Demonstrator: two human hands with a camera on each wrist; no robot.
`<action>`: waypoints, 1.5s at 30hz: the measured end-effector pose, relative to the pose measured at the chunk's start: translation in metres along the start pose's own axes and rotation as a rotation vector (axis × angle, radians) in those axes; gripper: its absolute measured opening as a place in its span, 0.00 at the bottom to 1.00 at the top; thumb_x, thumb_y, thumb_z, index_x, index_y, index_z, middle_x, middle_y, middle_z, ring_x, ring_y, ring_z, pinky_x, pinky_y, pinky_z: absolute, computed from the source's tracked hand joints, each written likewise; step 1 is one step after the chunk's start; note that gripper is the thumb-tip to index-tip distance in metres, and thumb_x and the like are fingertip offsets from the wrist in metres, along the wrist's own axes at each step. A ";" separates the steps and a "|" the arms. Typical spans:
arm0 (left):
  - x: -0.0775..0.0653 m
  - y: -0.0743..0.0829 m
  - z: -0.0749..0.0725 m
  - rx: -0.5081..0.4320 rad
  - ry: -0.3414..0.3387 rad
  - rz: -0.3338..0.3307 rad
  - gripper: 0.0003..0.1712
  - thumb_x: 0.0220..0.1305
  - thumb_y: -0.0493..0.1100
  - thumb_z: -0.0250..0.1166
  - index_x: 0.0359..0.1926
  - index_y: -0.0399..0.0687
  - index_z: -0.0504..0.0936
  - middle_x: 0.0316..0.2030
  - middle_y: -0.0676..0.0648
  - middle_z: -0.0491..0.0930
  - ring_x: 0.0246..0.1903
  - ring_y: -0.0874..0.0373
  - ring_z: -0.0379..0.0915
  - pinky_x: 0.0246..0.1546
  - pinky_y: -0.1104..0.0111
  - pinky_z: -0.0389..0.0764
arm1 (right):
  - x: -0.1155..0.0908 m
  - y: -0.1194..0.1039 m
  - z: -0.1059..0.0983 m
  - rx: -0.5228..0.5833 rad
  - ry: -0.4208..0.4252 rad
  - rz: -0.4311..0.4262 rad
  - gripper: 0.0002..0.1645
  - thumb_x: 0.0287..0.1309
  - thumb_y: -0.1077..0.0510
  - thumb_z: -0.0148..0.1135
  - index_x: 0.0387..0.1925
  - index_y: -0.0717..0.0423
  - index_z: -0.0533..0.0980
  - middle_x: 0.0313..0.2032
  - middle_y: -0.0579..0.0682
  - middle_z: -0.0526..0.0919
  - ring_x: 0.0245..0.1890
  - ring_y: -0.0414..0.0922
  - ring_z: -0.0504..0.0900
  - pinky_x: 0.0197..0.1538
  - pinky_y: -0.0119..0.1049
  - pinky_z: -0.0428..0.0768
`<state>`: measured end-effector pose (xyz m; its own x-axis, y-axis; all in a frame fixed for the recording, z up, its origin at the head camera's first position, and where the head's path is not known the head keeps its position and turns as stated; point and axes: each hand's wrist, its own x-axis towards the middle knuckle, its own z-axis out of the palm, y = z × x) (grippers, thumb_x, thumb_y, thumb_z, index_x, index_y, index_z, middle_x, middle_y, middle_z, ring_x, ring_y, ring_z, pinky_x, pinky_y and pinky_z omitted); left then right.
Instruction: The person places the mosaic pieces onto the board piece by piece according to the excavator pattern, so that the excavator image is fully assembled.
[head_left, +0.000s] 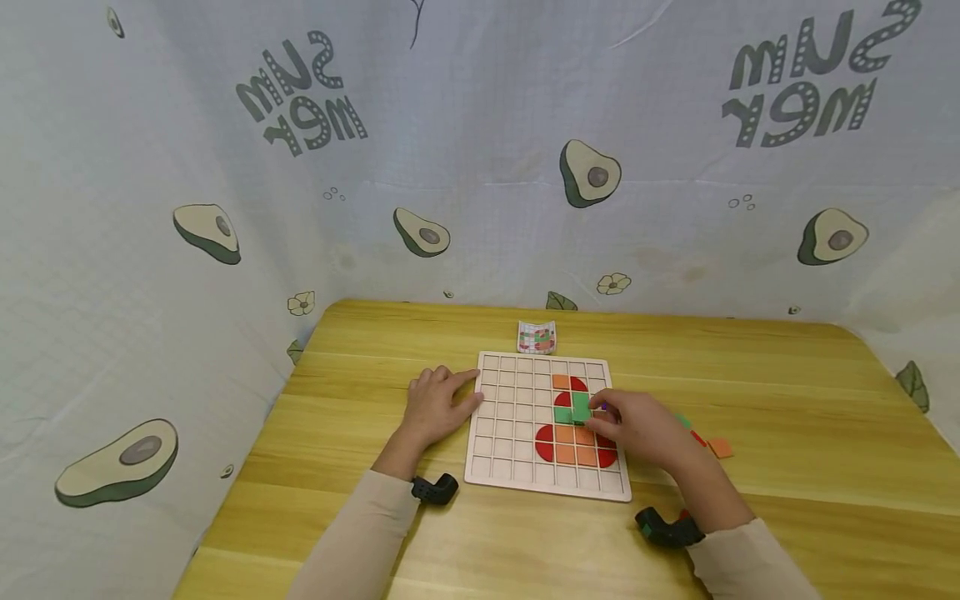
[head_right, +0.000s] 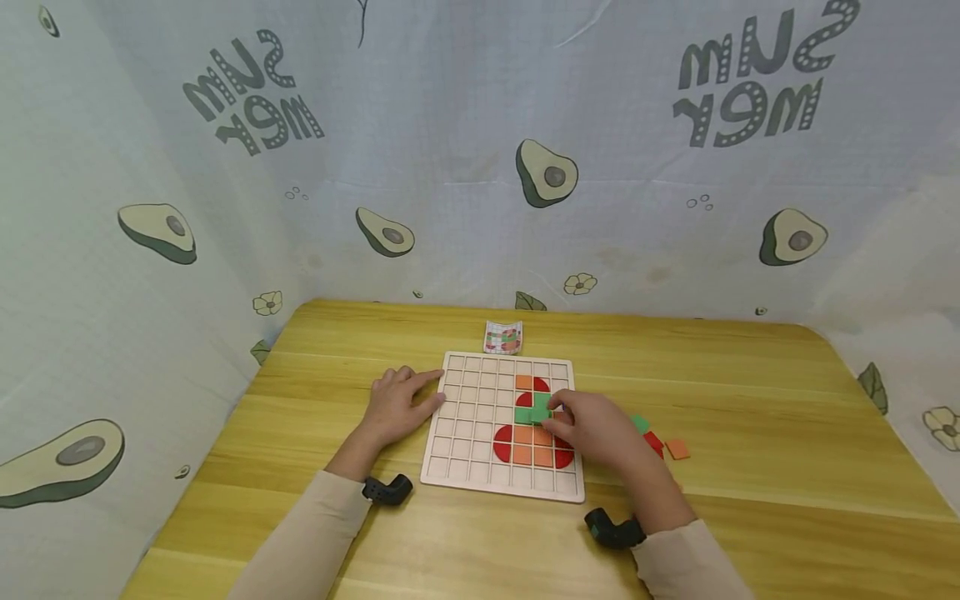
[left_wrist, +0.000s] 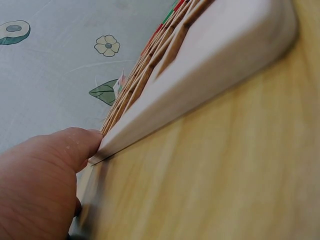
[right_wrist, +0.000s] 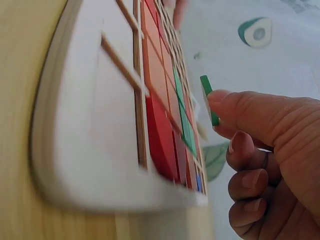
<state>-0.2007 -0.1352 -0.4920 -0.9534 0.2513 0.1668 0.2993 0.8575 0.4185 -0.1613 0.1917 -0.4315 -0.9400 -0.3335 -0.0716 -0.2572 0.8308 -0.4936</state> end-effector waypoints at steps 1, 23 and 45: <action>0.000 0.000 0.000 0.000 -0.001 0.000 0.28 0.70 0.63 0.60 0.67 0.64 0.79 0.41 0.48 0.77 0.37 0.55 0.63 0.41 0.61 0.61 | 0.003 -0.004 0.002 0.000 -0.008 -0.009 0.15 0.64 0.50 0.69 0.44 0.55 0.81 0.22 0.43 0.71 0.23 0.40 0.67 0.28 0.32 0.65; 0.001 -0.001 0.000 -0.002 -0.010 -0.004 0.28 0.70 0.63 0.60 0.67 0.64 0.79 0.40 0.49 0.76 0.37 0.55 0.62 0.41 0.62 0.60 | 0.036 -0.034 0.027 -0.035 -0.046 -0.046 0.10 0.63 0.52 0.69 0.41 0.52 0.82 0.21 0.44 0.73 0.23 0.40 0.69 0.32 0.35 0.69; 0.000 0.000 -0.001 -0.010 -0.024 -0.011 0.28 0.71 0.63 0.60 0.68 0.64 0.78 0.38 0.50 0.75 0.36 0.56 0.60 0.41 0.62 0.59 | -0.007 0.018 -0.011 -0.015 -0.011 0.104 0.19 0.65 0.47 0.68 0.50 0.55 0.81 0.24 0.46 0.72 0.23 0.43 0.68 0.27 0.35 0.66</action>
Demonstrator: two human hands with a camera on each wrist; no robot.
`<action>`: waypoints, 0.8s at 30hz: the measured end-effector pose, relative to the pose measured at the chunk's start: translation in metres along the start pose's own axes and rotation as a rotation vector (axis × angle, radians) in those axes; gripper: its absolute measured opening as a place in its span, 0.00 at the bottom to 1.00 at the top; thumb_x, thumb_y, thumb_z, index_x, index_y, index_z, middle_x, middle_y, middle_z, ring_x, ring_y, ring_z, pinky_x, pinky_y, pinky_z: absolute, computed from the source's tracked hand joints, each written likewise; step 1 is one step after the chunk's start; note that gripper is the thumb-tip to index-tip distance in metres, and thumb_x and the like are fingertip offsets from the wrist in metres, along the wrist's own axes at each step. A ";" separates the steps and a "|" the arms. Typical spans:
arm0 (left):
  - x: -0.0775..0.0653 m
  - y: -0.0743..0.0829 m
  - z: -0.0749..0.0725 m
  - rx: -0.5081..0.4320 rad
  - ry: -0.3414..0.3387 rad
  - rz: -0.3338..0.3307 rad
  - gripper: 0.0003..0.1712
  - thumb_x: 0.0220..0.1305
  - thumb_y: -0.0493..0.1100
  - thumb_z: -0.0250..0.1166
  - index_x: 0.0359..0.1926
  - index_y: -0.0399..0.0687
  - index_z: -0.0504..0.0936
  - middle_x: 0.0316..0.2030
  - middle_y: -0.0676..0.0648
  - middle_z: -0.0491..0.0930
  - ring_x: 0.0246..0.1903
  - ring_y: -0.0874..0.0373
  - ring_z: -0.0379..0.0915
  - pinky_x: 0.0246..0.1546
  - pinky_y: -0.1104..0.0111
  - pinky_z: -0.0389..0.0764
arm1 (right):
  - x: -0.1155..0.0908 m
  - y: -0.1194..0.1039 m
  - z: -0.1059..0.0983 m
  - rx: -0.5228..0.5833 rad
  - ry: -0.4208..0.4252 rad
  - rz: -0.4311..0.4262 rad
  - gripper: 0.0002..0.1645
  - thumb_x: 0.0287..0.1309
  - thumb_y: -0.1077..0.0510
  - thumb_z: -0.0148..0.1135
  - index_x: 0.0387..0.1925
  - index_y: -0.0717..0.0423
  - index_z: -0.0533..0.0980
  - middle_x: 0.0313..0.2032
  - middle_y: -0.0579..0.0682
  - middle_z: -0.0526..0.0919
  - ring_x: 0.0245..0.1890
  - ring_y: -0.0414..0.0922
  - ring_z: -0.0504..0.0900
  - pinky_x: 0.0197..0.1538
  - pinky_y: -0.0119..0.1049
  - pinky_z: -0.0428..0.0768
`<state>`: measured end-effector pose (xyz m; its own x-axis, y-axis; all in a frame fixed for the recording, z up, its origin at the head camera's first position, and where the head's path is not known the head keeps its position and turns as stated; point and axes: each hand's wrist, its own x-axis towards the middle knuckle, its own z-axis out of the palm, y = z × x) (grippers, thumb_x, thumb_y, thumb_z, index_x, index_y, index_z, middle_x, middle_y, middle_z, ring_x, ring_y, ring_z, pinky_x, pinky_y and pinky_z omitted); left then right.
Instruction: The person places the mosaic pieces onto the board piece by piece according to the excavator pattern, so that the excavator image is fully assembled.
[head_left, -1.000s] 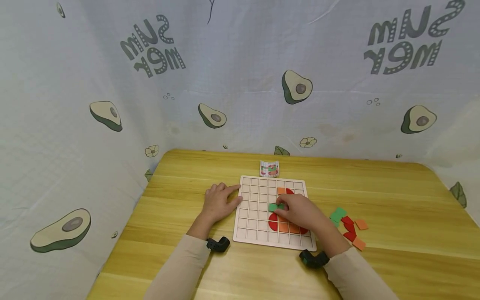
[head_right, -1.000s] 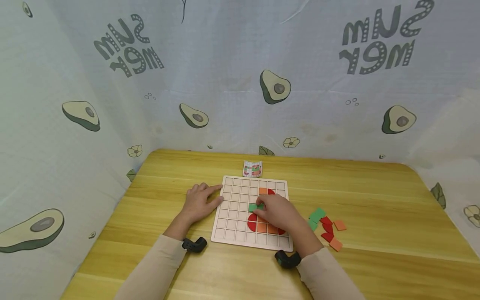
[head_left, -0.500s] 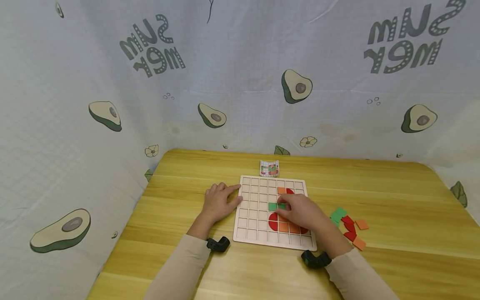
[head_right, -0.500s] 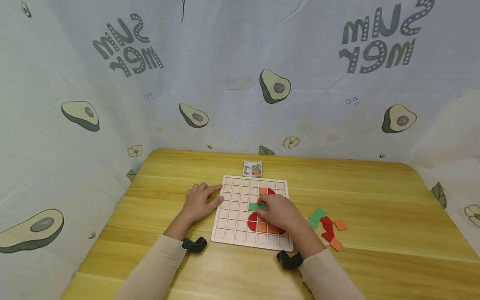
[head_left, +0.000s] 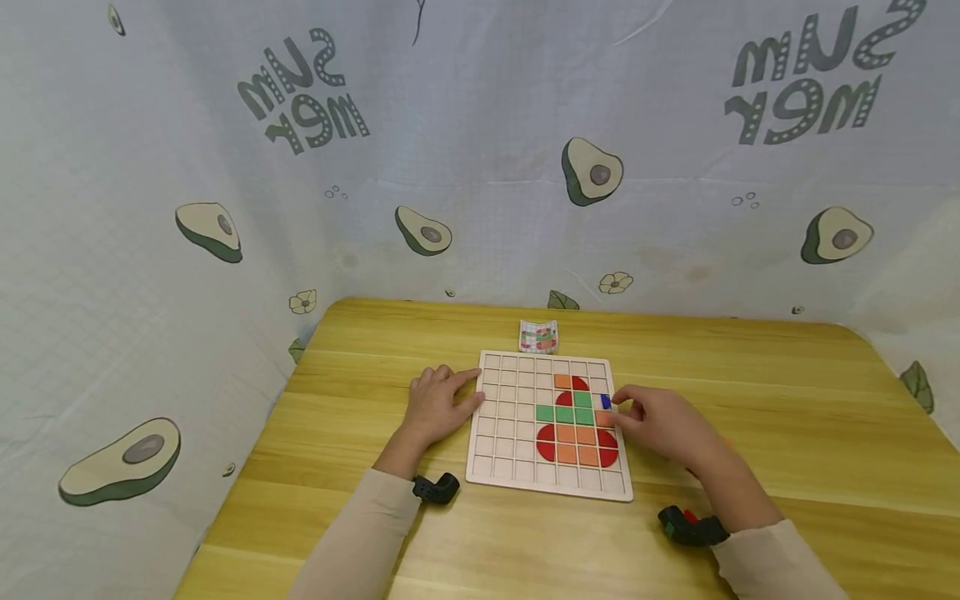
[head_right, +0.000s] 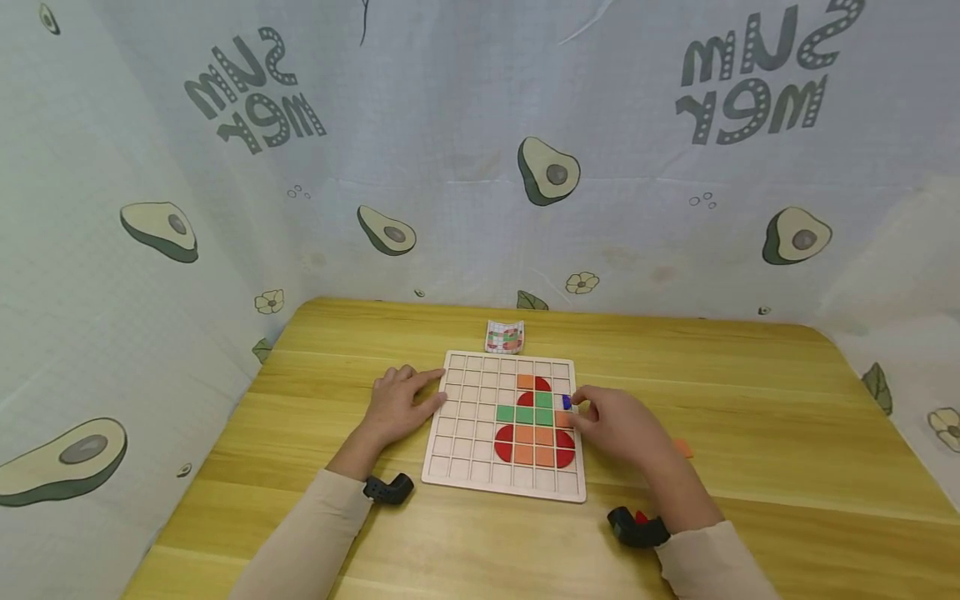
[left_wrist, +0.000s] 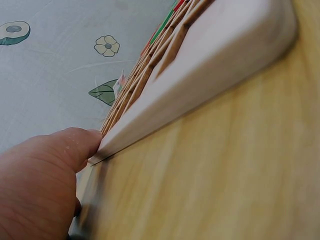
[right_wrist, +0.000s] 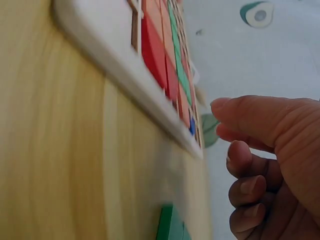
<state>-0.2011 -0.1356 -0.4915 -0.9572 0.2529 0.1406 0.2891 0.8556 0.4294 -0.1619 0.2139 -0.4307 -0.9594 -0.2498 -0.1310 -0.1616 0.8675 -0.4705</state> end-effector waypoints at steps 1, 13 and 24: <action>0.000 0.000 0.000 0.000 0.001 0.001 0.29 0.71 0.63 0.60 0.68 0.64 0.78 0.38 0.50 0.75 0.36 0.56 0.60 0.41 0.62 0.59 | -0.003 0.005 -0.001 -0.004 0.004 0.002 0.19 0.65 0.48 0.68 0.50 0.56 0.80 0.25 0.46 0.72 0.23 0.43 0.69 0.27 0.35 0.66; 0.000 0.000 0.001 -0.006 -0.001 0.001 0.28 0.71 0.63 0.60 0.68 0.64 0.78 0.38 0.50 0.74 0.35 0.56 0.59 0.41 0.62 0.59 | -0.032 0.054 -0.011 -0.016 -0.017 0.029 0.21 0.68 0.46 0.64 0.51 0.57 0.80 0.26 0.45 0.73 0.25 0.41 0.68 0.29 0.35 0.65; 0.000 -0.001 0.001 0.010 -0.005 -0.002 0.28 0.71 0.63 0.59 0.68 0.64 0.78 0.40 0.49 0.76 0.37 0.55 0.61 0.42 0.62 0.60 | -0.045 0.073 -0.024 -0.001 -0.060 0.090 0.25 0.67 0.49 0.65 0.58 0.60 0.76 0.27 0.46 0.73 0.25 0.40 0.68 0.29 0.34 0.64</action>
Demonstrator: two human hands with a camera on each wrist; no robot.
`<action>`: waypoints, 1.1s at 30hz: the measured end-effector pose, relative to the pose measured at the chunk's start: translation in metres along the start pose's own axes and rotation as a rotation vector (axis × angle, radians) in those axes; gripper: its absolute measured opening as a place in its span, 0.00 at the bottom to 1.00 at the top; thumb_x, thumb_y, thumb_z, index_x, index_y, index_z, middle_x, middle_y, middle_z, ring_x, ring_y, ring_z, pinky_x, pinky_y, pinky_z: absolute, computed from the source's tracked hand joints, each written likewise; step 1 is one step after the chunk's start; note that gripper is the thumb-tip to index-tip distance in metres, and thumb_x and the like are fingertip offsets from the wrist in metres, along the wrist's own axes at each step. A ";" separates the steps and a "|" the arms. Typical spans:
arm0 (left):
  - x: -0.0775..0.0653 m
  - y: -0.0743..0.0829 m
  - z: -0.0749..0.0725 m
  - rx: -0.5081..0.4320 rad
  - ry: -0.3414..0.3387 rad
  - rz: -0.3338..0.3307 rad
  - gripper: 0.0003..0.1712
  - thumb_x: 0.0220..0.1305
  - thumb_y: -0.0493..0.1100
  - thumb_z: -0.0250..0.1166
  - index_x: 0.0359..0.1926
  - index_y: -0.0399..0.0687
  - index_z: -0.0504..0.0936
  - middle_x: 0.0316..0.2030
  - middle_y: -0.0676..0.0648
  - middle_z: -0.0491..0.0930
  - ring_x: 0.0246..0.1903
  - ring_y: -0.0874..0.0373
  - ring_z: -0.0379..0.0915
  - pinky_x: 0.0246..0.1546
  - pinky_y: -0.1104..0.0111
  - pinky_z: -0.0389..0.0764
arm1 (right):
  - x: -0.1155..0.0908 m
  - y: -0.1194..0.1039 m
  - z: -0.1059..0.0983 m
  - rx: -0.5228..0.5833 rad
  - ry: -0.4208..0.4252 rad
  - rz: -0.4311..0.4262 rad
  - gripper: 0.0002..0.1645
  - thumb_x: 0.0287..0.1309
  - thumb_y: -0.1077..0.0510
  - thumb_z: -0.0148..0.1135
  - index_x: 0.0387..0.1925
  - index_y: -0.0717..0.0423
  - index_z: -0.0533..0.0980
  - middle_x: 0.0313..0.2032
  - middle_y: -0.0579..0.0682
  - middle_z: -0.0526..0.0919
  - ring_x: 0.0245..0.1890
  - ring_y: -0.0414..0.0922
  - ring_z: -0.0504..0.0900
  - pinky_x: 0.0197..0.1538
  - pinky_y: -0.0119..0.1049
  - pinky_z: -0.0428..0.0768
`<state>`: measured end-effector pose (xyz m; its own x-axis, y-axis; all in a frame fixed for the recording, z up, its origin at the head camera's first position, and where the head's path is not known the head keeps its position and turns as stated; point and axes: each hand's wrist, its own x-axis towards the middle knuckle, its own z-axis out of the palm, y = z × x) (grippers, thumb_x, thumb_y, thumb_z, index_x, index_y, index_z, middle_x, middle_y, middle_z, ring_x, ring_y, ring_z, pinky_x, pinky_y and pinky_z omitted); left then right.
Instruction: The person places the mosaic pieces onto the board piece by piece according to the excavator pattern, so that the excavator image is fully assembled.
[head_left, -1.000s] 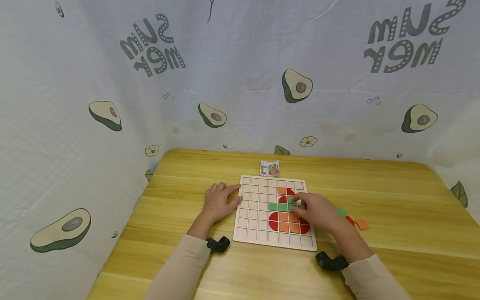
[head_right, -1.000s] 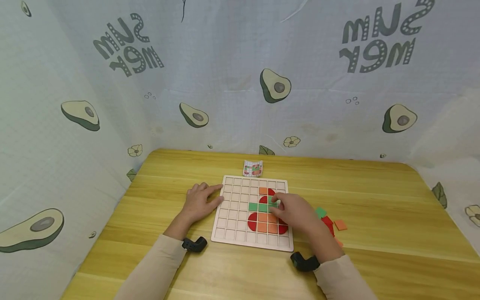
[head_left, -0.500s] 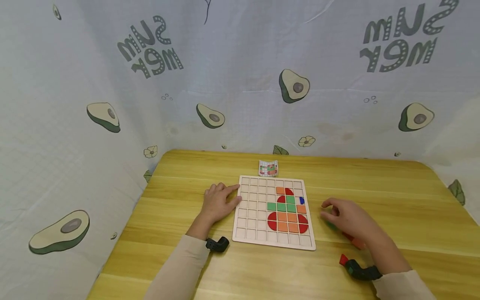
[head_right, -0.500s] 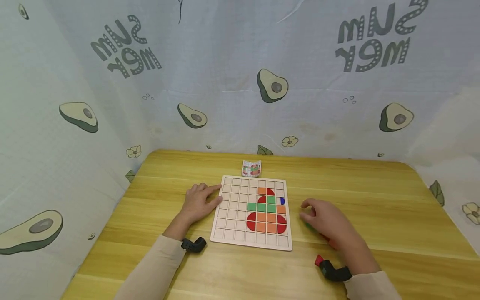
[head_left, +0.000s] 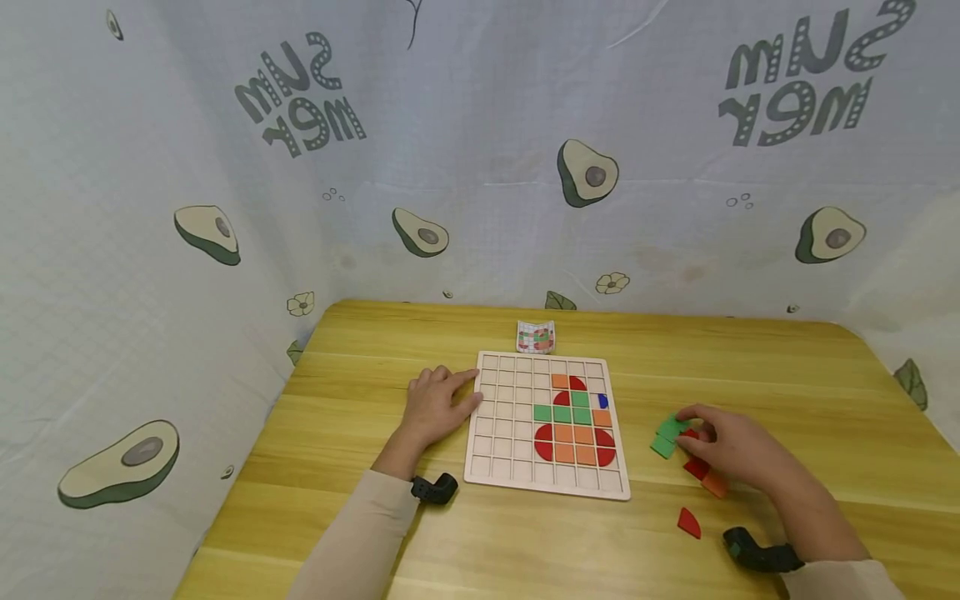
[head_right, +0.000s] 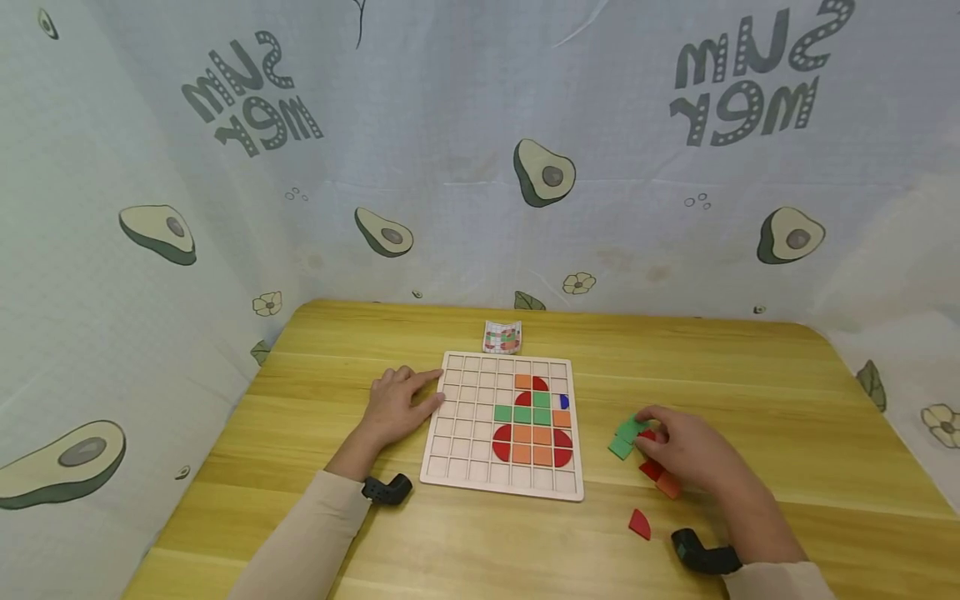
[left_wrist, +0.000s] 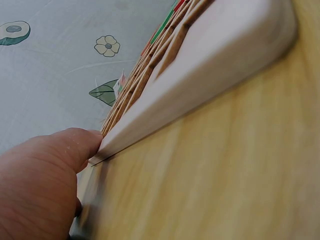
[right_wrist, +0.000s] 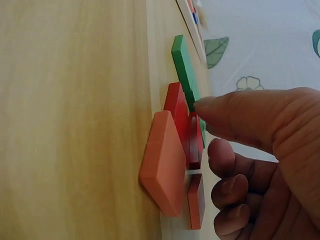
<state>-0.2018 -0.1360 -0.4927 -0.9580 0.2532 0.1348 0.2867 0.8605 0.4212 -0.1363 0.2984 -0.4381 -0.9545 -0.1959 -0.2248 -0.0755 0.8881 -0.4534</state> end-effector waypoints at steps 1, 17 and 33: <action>0.000 0.000 0.000 0.001 -0.003 -0.002 0.28 0.71 0.63 0.59 0.68 0.64 0.78 0.40 0.49 0.76 0.37 0.55 0.61 0.42 0.62 0.60 | -0.001 0.000 0.000 -0.003 0.004 -0.003 0.24 0.67 0.50 0.65 0.58 0.60 0.76 0.27 0.46 0.72 0.25 0.40 0.67 0.29 0.34 0.64; -0.001 0.002 -0.002 -0.007 -0.003 0.002 0.28 0.71 0.63 0.60 0.68 0.64 0.78 0.41 0.48 0.76 0.37 0.55 0.61 0.42 0.61 0.60 | 0.009 -0.012 0.005 -0.013 0.003 -0.032 0.21 0.65 0.45 0.67 0.51 0.55 0.79 0.26 0.46 0.73 0.24 0.41 0.69 0.27 0.33 0.66; -0.001 0.003 -0.004 -0.016 -0.007 -0.001 0.28 0.71 0.62 0.60 0.68 0.64 0.78 0.40 0.49 0.76 0.37 0.55 0.61 0.41 0.62 0.60 | 0.011 -0.020 0.005 -0.066 0.012 -0.088 0.18 0.66 0.47 0.67 0.45 0.56 0.80 0.25 0.44 0.72 0.24 0.40 0.67 0.29 0.33 0.65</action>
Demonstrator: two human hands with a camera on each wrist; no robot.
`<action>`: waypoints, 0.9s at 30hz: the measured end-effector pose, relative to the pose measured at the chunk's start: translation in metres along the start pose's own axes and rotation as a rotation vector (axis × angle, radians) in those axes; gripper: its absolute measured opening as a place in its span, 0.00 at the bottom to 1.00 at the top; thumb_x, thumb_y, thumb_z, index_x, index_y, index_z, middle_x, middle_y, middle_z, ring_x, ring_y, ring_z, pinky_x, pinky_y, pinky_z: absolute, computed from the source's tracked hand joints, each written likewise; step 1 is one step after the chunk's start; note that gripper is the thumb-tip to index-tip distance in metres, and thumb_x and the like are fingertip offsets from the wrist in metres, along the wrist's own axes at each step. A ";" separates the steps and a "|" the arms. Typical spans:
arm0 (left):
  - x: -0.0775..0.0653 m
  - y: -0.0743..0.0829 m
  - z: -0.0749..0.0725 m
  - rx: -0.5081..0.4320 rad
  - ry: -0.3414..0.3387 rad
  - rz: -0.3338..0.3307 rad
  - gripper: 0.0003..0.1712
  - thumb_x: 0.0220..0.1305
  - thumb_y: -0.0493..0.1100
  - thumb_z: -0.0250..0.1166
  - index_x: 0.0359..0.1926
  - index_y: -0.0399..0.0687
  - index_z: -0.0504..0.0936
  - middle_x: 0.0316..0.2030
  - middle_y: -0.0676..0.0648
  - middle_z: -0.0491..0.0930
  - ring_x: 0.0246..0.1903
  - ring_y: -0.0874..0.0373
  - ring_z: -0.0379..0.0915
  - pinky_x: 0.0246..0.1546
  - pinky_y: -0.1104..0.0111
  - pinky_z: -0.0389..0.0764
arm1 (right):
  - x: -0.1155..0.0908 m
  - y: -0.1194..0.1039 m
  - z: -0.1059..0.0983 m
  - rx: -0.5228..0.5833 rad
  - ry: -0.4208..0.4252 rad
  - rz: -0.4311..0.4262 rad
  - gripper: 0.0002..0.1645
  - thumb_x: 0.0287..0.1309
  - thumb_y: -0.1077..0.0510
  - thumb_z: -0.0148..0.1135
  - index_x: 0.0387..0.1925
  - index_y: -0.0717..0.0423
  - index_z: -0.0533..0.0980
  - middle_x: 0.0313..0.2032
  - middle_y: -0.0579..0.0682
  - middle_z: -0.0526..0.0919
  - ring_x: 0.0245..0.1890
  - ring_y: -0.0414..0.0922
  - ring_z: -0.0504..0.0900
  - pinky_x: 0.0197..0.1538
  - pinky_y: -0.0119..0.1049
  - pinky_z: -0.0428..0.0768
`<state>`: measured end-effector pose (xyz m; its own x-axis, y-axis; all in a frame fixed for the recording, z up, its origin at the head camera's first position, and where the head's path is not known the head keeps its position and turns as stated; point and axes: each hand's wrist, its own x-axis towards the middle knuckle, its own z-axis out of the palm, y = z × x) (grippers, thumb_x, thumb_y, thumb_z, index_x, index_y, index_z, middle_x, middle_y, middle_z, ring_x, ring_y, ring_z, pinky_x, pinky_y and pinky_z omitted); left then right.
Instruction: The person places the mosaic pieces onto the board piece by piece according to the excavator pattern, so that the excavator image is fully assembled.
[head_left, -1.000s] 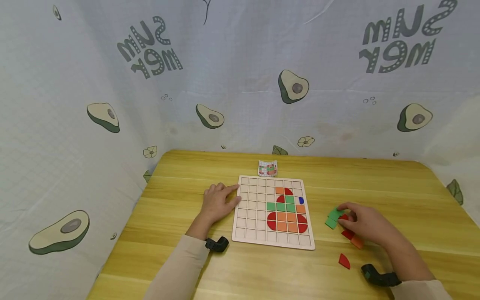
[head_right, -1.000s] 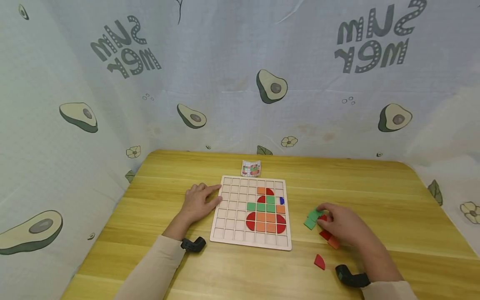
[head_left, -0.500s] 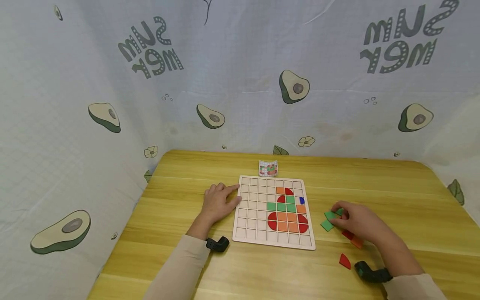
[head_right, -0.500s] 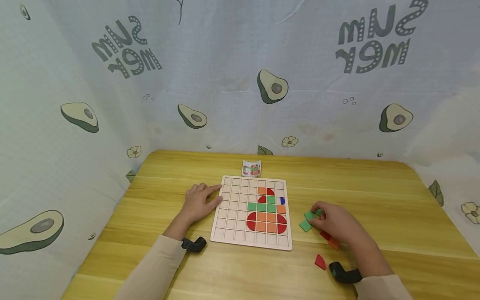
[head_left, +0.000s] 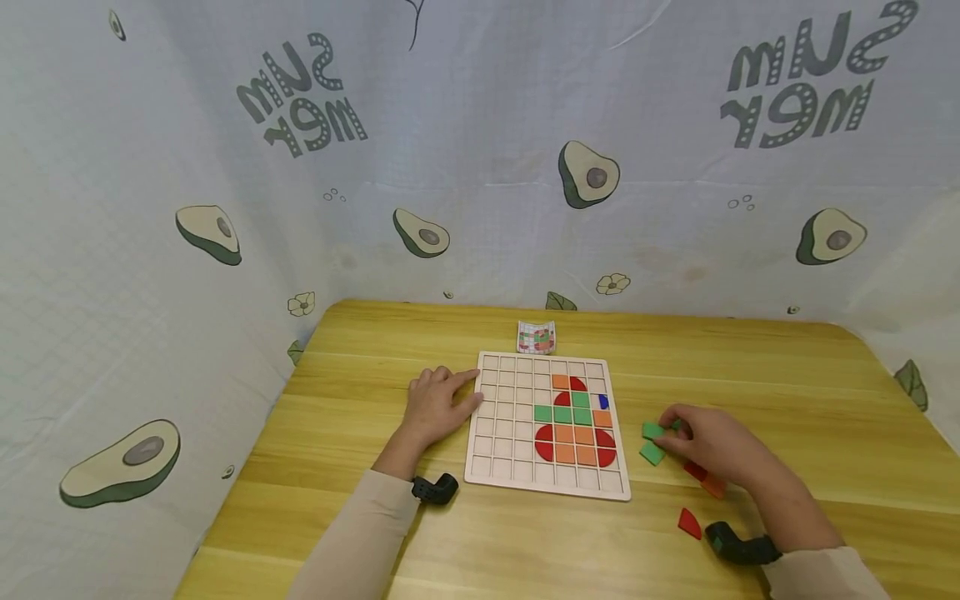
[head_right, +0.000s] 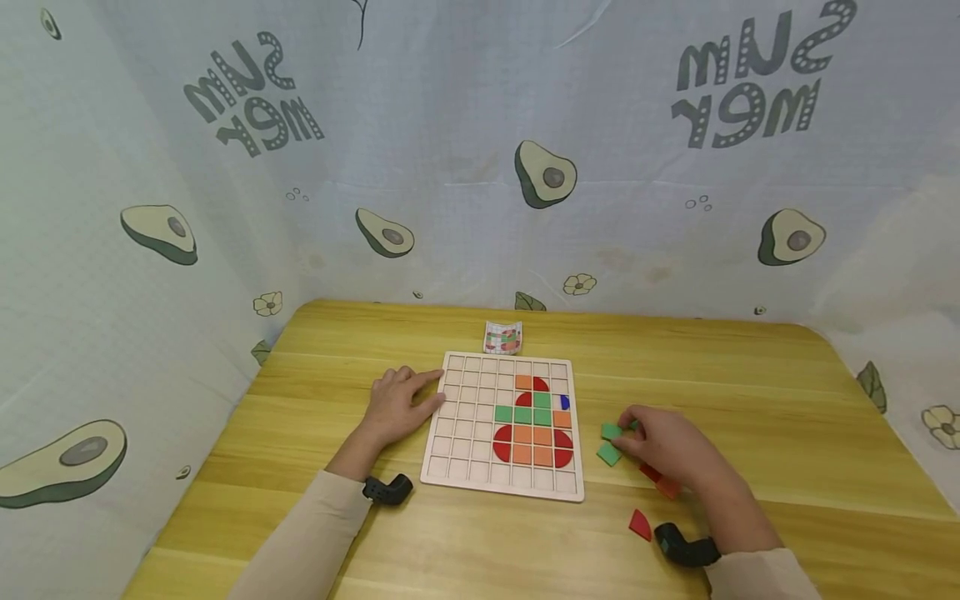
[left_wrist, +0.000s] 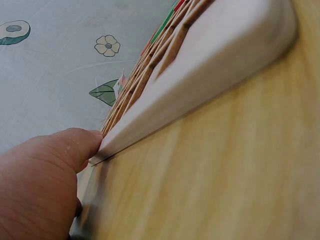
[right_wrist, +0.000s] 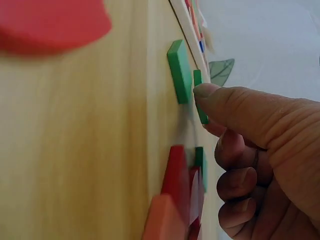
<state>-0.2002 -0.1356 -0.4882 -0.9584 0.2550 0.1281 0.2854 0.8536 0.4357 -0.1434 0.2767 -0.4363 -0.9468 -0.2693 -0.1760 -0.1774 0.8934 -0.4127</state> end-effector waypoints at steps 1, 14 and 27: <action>0.000 0.000 0.000 -0.002 0.000 -0.001 0.28 0.71 0.62 0.60 0.68 0.64 0.78 0.40 0.49 0.76 0.37 0.55 0.61 0.41 0.62 0.60 | 0.001 -0.002 0.000 0.000 0.000 0.000 0.18 0.66 0.46 0.67 0.46 0.56 0.80 0.25 0.44 0.72 0.24 0.40 0.67 0.28 0.33 0.65; -0.001 0.000 -0.001 -0.006 0.006 0.003 0.28 0.71 0.62 0.60 0.68 0.64 0.79 0.39 0.49 0.75 0.37 0.56 0.61 0.41 0.62 0.60 | 0.029 -0.051 0.008 0.018 0.004 -0.078 0.16 0.64 0.47 0.68 0.44 0.54 0.80 0.24 0.44 0.71 0.22 0.40 0.67 0.26 0.33 0.66; 0.000 -0.001 -0.001 -0.009 0.010 0.003 0.28 0.71 0.62 0.60 0.68 0.63 0.79 0.39 0.50 0.75 0.36 0.56 0.60 0.41 0.62 0.59 | 0.062 -0.104 0.028 0.021 -0.022 -0.147 0.14 0.64 0.49 0.69 0.44 0.54 0.81 0.21 0.43 0.73 0.21 0.39 0.69 0.27 0.32 0.69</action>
<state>-0.2001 -0.1364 -0.4879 -0.9575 0.2528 0.1387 0.2883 0.8490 0.4429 -0.1756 0.1568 -0.4294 -0.9049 -0.4045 -0.1323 -0.3074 0.8364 -0.4539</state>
